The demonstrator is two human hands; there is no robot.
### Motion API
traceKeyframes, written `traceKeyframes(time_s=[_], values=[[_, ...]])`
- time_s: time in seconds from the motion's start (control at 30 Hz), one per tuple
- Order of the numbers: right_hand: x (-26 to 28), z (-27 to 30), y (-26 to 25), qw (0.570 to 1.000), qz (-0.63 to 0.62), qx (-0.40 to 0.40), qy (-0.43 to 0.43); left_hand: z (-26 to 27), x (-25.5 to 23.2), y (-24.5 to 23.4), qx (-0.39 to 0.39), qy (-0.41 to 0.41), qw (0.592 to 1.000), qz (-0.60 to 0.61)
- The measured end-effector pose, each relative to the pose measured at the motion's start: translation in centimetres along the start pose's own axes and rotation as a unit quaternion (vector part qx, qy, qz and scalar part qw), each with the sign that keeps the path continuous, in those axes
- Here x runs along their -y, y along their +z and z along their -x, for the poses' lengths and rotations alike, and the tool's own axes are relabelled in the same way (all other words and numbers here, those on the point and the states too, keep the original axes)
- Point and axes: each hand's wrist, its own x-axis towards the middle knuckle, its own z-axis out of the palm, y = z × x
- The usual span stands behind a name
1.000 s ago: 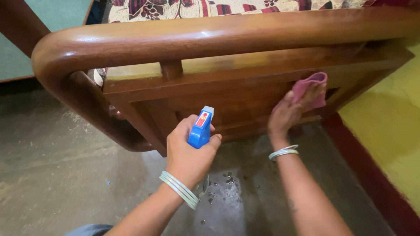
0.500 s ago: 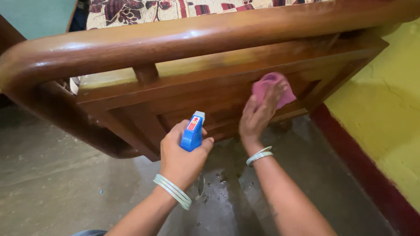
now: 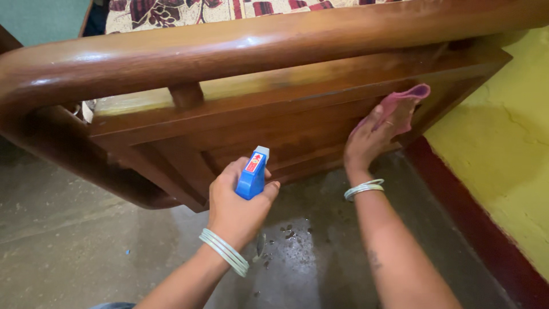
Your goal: The person cleans the wooden frame of a bed using a spray bottle and a pink cloth. They spray the cleaning solution onto the wood and wipe it down with the cloth, focusing on the side rails and lower panels.
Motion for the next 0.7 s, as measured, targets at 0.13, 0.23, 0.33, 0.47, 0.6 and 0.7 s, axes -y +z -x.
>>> traceKeyframes(time_s=[0.13,0.23,0.33,0.47,0.6,0.7], values=[[-0.6,-1.6,-0.3,0.993,-0.091,-0.035,-0.060,0.1,-0.1,-0.5,0.002,-0.013,1.000,0.001],[-0.3,-2.7,-0.6,0.994,-0.098,-0.035,-0.019,0.3,-0.1,-0.9,-0.002,-0.007,1.000,0.002],[0.3,-2.7,-1.0,0.993,-0.114,-0.034,0.015,0.6,-0.2,-1.2,-0.009,0.003,1.000,0.010],[1.5,-1.9,-0.6,0.991,-0.114,-0.039,0.055,1.0,-0.4,-1.4,-0.010,-0.014,1.000,0.006],[3.0,1.2,0.9,0.992,-0.126,-0.024,0.011,1.1,-0.6,-0.9,-0.006,-0.026,1.000,0.014],[5.2,4.6,1.1,0.998,-0.049,-0.013,-0.042,1.2,-0.5,-0.2,-0.009,-0.014,1.000,0.008]])
